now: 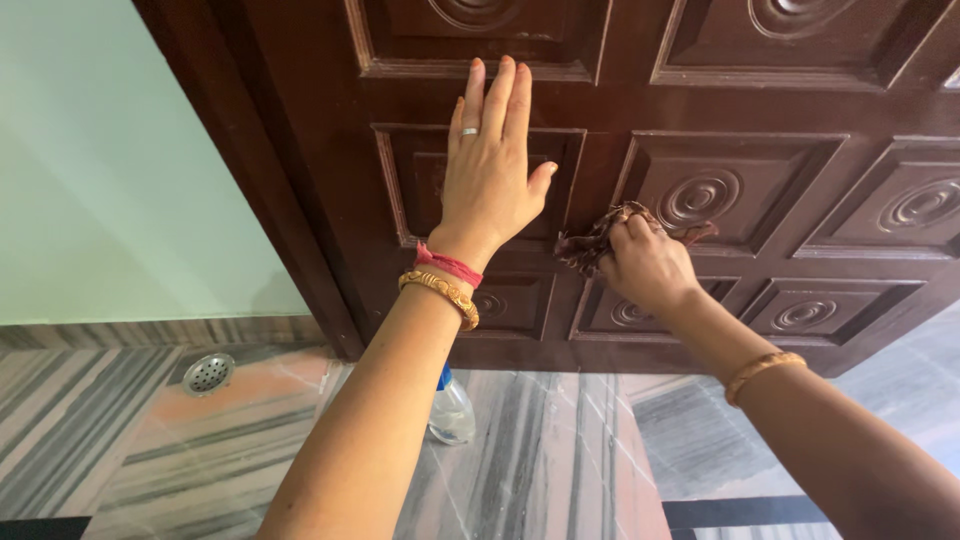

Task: The person sprays a cleaning solution on a wooden door and wipes it with a cloth, focusing on the carved panels. They repeatedly spray and wipe different sections of the door surface.

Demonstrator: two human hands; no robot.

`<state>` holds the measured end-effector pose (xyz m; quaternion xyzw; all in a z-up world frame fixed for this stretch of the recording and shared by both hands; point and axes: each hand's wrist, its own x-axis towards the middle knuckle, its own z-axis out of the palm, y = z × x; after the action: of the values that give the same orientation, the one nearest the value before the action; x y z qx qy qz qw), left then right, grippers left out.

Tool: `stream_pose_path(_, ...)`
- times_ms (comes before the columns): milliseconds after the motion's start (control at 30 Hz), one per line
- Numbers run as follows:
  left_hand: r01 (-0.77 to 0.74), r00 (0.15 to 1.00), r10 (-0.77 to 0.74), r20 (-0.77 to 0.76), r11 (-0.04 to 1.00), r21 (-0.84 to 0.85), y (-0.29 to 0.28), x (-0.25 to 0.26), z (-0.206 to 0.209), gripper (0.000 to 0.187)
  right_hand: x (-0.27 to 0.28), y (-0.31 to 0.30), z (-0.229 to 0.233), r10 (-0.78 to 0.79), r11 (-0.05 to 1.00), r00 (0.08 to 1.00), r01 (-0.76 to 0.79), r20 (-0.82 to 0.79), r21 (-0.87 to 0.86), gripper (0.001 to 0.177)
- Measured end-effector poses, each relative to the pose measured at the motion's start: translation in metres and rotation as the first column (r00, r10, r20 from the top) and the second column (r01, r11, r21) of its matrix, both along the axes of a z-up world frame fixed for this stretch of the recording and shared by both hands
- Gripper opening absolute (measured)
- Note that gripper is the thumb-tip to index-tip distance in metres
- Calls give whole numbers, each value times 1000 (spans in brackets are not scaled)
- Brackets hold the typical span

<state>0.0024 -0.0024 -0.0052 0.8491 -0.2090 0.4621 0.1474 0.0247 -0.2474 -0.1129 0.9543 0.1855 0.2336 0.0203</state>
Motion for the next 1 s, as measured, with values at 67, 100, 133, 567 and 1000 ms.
stream_pose_path(67,37,999,-36,41,999,-25,-1,-4,2,92,-7,-1,18,113,984,992,-119,54,130,40)
stream_pose_path(100,101,995,-100,22,992,-70,-2,-7,2,83,-11,-1,29,168,964,982,-182,85,192,40)
stream_pose_path(133,165,986,-165,7,979,-117,-5,-13,0,73,-14,-1,42,250,933,957,-279,147,228,36)
stream_pose_path(567,293,357,-931,77,34,-955,-9,-13,24,20,-70,47,174,615,491,729,-652,300,578,54)
stream_pose_path(1000,73,997,-62,49,960,-271,15,-5,11,53,-13,24,123,210,927,715,-362,667,96,47)
